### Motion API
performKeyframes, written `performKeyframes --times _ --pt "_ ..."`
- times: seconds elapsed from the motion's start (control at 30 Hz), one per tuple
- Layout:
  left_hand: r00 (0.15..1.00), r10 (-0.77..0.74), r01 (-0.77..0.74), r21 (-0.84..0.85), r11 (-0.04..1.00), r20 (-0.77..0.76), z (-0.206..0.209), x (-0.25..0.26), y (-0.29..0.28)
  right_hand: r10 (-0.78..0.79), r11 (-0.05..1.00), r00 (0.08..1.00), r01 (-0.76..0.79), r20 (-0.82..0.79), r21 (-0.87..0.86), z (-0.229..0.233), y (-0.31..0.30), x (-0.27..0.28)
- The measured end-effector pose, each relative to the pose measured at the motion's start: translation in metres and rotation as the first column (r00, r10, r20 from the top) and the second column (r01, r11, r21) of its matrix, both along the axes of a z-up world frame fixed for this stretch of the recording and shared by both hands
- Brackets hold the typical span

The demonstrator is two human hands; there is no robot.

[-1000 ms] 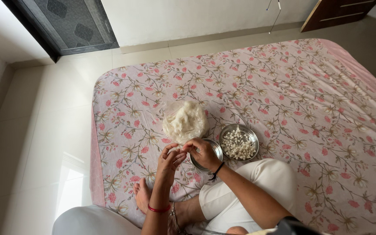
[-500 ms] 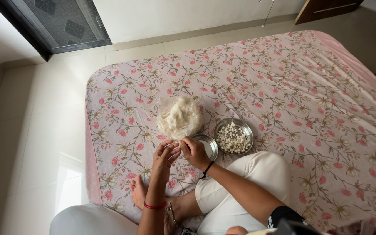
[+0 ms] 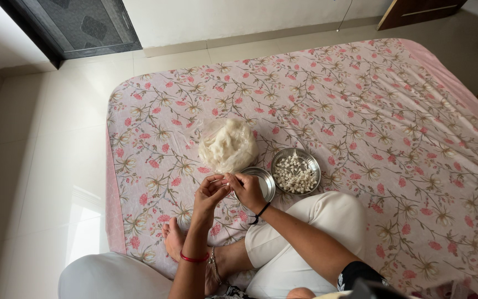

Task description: The person pulls small amounts of raw cotton from a mass and rolls them by hand into small wicks, placing the finished wicks into a metal bowl.

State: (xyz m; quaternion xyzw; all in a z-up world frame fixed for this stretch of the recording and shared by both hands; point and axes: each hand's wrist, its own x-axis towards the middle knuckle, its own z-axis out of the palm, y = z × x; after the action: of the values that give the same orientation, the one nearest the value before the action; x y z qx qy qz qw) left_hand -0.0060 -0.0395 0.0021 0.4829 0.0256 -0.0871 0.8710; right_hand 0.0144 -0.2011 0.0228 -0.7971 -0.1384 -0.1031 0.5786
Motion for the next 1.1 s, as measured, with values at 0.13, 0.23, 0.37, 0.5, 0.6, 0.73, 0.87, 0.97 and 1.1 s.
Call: performKeyframes --times 0.13,0.23,0.37,0.5,0.6,0.73,0.87,0.97,1.1 --pt "1.0 0.002 -0.002 -0.023 1.0 -0.005 -0.002 0.001 0.0 -0.022 0.999 0.997 0.019 -0.072 -0.049 -0.007 -0.001 0.004" --pt "0.999 0.03 -0.03 -0.018 0.999 0.013 -0.006 0.001 -0.002 0.014 0.999 0.995 -0.011 -0.095 0.036 -0.011 -0.001 0.004" --pt "0.998 0.068 -0.069 0.012 0.998 0.015 -0.01 0.003 0.001 0.065 0.997 0.988 -0.058 -0.143 0.057 -0.022 -0.005 0.01" --pt "0.995 0.095 -0.096 -0.056 0.994 -0.013 -0.01 0.005 0.006 0.135 0.989 0.991 -0.133 -0.016 0.067 -0.016 -0.011 0.013" --pt "0.995 0.077 -0.087 -0.15 0.985 -0.067 -0.009 0.007 0.011 0.188 0.98 0.976 -0.193 0.113 0.041 0.003 -0.012 0.01" --pt "0.995 0.055 -0.07 -0.197 0.978 -0.083 -0.01 0.007 0.014 0.24 0.969 0.95 -0.246 0.201 0.005 0.018 -0.01 0.007" --pt "0.994 0.029 -0.051 -0.196 0.979 -0.109 -0.014 0.008 0.014 0.274 0.961 0.931 -0.272 0.24 -0.046 0.013 -0.009 0.009" --pt "0.993 0.003 -0.025 -0.189 0.982 -0.114 -0.016 0.008 0.014 0.268 0.963 0.936 -0.262 0.229 -0.061 0.008 -0.008 0.009" --pt "0.991 0.014 -0.042 -0.212 0.976 -0.136 -0.016 0.008 0.013 0.19 0.978 0.969 -0.173 0.155 -0.116 0.005 -0.005 0.004"
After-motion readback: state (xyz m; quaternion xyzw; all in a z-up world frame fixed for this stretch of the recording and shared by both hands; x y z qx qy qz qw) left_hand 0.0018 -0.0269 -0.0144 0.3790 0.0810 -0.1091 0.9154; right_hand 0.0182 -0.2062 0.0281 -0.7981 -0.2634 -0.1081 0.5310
